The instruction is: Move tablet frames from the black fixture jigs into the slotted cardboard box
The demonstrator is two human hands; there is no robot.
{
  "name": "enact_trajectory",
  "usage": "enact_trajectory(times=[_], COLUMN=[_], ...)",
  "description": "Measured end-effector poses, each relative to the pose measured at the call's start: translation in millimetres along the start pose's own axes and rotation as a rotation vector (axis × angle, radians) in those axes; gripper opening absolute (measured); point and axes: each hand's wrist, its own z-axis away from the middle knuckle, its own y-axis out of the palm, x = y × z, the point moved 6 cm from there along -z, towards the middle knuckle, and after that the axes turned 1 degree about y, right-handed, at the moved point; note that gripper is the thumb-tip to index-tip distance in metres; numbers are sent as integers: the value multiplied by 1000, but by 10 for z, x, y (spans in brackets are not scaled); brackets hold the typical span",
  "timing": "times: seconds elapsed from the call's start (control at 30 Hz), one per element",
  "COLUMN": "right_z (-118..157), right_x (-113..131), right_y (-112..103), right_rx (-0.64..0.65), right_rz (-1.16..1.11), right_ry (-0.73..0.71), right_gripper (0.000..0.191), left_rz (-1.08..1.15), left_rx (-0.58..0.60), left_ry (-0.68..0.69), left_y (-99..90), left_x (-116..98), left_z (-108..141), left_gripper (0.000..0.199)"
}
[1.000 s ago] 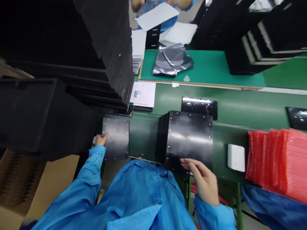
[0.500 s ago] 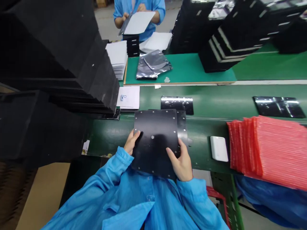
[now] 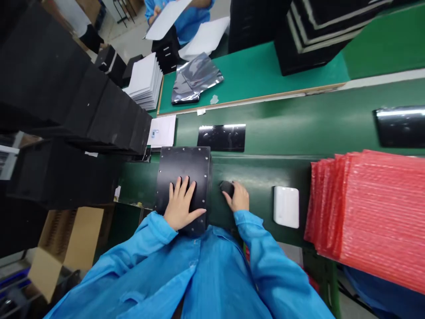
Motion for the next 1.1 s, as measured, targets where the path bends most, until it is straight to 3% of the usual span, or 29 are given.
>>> enact_trajectory(times=[0.1,0.27,0.37,0.47,0.53,0.6,0.67,0.7,0.77,0.83,0.93,1.03,1.1], right_z=[34,95,-5,-169,-305,-428,-412,-343,-126,148,528,723,746], right_x=[344,1314,1529,1335,1037,649,307,215,238,497,1060,1483,1626], right_y=[-290,-639,-670,-483,-301,-137,-16,15,-19,-150,-324,-417,-479], right_rx=[-10,216,343,550,573,414,213,126,-18,-63,112,267,274], right_rz=[80,484,566,378,183,70,2,-38,-120,-152,-89,-28,-114], right_ry=[-114,-382,-465,-507,-434,-240,-24,33,13,-126,-297,-246,-117], right_gripper=[51,19,19,25,30,37,45,50,61,62,51,48,51], left_rz=[-101,-111,-70,53,204,401,630,743,933,1058,1153,1117,989], left_rx=[1,18,66,69,29,-46,-156,-217,-326,-379,-343,-290,-299], left_ry=[-6,21,-34,-193,-264,-264,-259,-275,-348,-438,-523,-549,-503], left_y=[114,156,192,102,-104,-421,-762,-895,-1012,-896,-448,-67,-4], left_x=[-55,-31,-130,-227,-241,-167,55,225,639,1051,1446,1505,1395], left_z=[-21,-37,-79,-116,-85,5,141,212,324,358,285,217,213], left_gripper=[87,107,114,103,95,90,84,81,77,75,74,71,66])
